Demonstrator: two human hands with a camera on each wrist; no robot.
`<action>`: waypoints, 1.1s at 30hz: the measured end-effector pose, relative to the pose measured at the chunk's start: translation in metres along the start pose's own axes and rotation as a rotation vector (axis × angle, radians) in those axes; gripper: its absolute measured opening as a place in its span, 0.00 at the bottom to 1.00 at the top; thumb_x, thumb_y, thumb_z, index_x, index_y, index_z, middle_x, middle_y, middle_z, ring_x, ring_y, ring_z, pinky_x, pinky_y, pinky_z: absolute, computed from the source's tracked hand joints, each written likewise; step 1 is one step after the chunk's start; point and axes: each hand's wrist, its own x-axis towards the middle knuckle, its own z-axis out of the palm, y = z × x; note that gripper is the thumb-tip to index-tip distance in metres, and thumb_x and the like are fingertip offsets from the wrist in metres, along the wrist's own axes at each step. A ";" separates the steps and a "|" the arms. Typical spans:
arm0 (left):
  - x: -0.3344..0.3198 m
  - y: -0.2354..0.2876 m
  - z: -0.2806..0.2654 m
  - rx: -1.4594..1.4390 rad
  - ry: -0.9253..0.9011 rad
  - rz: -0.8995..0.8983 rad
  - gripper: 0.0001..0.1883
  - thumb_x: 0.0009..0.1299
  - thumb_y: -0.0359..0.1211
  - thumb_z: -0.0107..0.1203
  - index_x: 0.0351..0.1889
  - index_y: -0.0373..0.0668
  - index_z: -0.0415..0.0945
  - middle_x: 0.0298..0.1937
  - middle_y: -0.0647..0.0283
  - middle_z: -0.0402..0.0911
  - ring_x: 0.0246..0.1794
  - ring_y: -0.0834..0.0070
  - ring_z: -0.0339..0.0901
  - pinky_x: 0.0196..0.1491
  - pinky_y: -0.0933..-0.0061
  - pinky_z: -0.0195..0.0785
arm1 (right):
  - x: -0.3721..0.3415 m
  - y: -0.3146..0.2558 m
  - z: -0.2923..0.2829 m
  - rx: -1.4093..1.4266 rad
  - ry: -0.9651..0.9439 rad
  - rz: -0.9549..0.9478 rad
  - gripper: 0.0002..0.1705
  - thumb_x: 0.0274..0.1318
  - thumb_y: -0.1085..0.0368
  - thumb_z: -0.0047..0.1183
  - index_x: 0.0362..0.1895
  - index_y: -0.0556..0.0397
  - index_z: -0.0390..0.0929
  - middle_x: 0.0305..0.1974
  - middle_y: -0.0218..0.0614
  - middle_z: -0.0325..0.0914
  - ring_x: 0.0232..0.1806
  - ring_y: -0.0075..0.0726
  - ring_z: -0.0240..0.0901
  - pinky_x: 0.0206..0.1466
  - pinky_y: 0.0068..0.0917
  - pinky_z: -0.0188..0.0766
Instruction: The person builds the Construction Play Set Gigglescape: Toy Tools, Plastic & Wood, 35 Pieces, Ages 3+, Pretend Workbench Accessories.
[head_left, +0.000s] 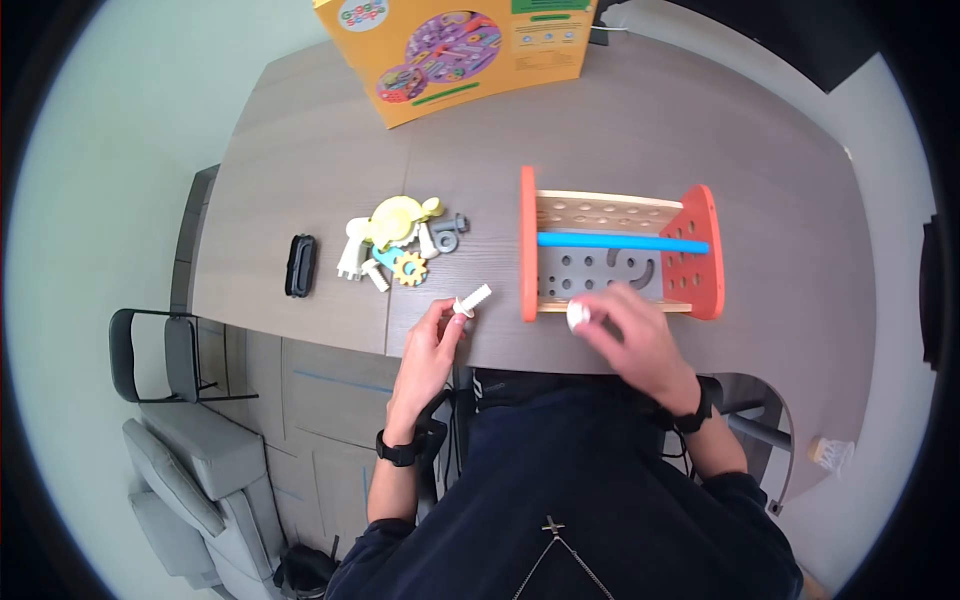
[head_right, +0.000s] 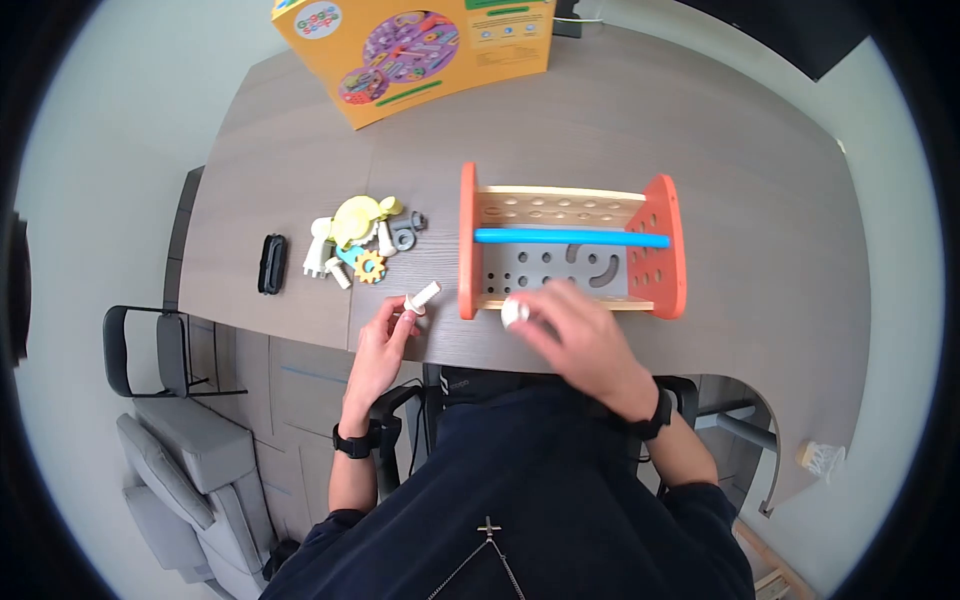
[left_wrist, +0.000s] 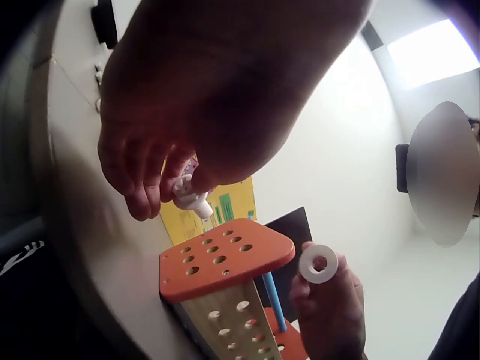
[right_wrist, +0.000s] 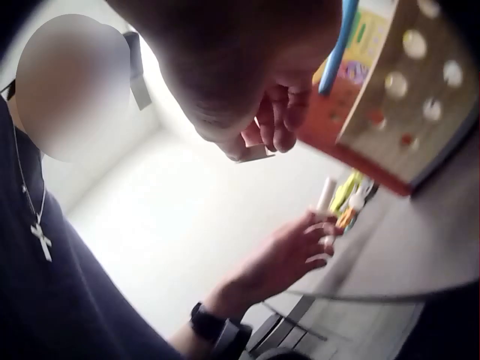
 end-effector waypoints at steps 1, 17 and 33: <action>0.003 0.002 0.004 0.055 -0.006 0.021 0.14 0.84 0.34 0.56 0.61 0.35 0.78 0.45 0.58 0.89 0.39 0.71 0.84 0.46 0.67 0.77 | 0.004 0.009 -0.005 0.008 0.020 0.080 0.14 0.70 0.62 0.63 0.55 0.55 0.83 0.39 0.39 0.81 0.41 0.44 0.83 0.45 0.38 0.81; 0.025 0.010 0.019 0.082 -0.110 0.059 0.16 0.78 0.29 0.63 0.62 0.38 0.80 0.43 0.58 0.90 0.37 0.73 0.83 0.45 0.68 0.77 | 0.000 0.044 -0.029 0.084 -0.168 0.474 0.13 0.72 0.63 0.59 0.55 0.54 0.79 0.44 0.40 0.85 0.35 0.41 0.81 0.42 0.40 0.76; 0.023 0.011 0.034 0.035 -0.232 0.065 0.14 0.81 0.31 0.59 0.62 0.37 0.80 0.41 0.61 0.89 0.39 0.76 0.82 0.46 0.69 0.76 | 0.034 0.054 0.013 0.033 -0.337 0.284 0.17 0.67 0.63 0.61 0.53 0.63 0.82 0.41 0.46 0.88 0.45 0.49 0.86 0.50 0.43 0.79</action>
